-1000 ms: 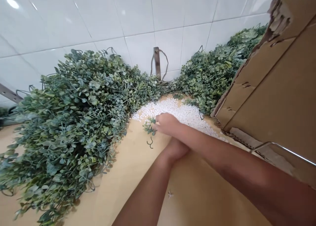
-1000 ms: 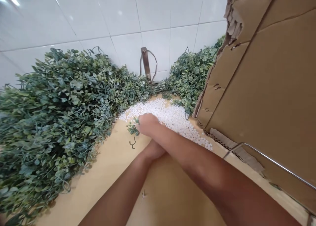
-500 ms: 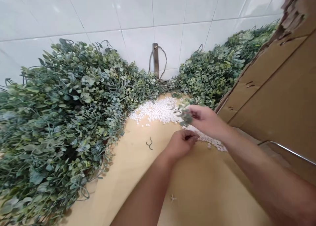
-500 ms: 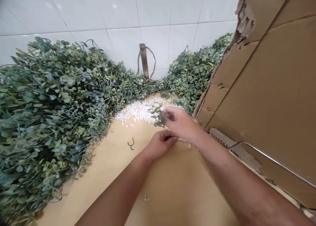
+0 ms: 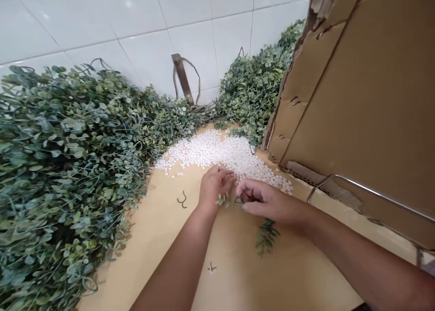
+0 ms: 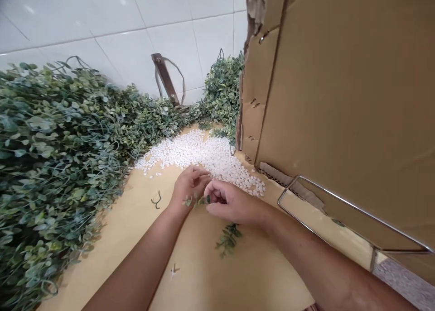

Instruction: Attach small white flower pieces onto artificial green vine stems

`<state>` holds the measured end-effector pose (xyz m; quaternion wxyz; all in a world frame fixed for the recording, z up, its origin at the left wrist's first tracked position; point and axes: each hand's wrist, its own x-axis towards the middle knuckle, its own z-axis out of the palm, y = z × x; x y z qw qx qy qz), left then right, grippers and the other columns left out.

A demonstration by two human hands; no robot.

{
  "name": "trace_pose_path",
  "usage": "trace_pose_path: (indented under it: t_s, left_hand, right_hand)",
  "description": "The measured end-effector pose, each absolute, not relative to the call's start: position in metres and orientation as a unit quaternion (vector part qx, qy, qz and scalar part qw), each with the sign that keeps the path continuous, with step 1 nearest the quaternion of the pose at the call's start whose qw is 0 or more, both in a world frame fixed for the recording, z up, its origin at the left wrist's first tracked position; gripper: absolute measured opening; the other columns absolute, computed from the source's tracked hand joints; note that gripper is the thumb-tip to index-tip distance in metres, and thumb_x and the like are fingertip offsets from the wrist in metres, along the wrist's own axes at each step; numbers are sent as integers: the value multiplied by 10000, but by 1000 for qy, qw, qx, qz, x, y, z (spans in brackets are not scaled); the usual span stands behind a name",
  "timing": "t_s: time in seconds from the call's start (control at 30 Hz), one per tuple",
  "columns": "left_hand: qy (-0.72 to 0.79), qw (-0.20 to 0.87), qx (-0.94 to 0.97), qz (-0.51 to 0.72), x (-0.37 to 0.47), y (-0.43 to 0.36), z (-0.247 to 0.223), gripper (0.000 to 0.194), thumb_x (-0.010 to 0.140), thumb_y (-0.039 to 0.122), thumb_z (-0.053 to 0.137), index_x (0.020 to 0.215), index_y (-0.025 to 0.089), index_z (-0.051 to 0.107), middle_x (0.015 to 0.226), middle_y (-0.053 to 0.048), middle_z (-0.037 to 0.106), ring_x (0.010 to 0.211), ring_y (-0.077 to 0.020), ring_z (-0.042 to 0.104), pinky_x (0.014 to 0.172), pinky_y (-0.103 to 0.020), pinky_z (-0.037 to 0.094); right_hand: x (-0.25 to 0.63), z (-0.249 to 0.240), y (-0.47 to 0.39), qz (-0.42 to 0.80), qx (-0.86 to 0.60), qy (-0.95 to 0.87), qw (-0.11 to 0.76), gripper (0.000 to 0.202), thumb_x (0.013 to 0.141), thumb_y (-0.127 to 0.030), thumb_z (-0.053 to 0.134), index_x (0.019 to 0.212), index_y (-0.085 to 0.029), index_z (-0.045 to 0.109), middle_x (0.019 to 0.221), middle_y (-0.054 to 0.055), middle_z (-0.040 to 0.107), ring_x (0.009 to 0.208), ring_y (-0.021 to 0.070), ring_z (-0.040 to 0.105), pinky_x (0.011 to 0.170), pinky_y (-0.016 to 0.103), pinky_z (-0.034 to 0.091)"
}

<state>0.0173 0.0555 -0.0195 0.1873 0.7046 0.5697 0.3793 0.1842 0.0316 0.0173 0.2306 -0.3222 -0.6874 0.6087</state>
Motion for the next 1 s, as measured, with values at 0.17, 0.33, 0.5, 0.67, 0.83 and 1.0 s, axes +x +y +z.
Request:
trace_pose_path:
  t_s: [0.17,0.33,0.5,0.67,0.83,1.0]
  left_hand:
    - [585,154,716,348,21,56,-19,182,755,142,550,844,210,693,778,-40,616,773,-181,567,716,-307,445]
    - [590,166,703,361,20,56,-18,148,758,152,535,746,202,674,774,-40,630,771,-177,572,718,-301,435]
    - [596,319,564,474,18,57,-21,86,733,217,564,774,183,632,677,5,614,600,-115,532,599,-239,419]
    - [547,415,494,533,21,55,-14,107,650,222,637,739,162,637,633,22,609,555,-86,505,551,-207,396]
    - [531,472,471,522,26,49,-7,170,578,233,718,726,159,679,615,16,631,533,-80,517,519,-200,401]
    - [540,499,434,521,29,46,-2,215,557,248,751,747,156,709,700,-21,697,608,-112,599,620,-239,479]
  right_hand:
    - [180,6,24,570,-362,-708,208,173,729,-276,577,851,-175,508,572,-80,316,516,78,308,473,205,244]
    - [177,3,22,528,-358,-735,231,162,767,-280,533,652,-167,512,563,-53,362,534,86,342,486,222,259]
    - [178,4,29,535,-399,-668,328,173,768,-309,525,665,-179,475,601,-29,468,570,105,441,530,235,348]
    - [179,3,31,633,-391,-570,348,161,751,-312,548,741,-189,444,662,-15,573,546,93,509,537,235,424]
    - [176,1,32,602,-418,-576,362,143,722,-252,542,838,-186,489,569,-72,457,467,72,380,459,209,325]
    - [175,8,33,589,-429,-588,351,145,659,-218,597,776,-165,531,573,-69,421,528,80,395,521,220,333]
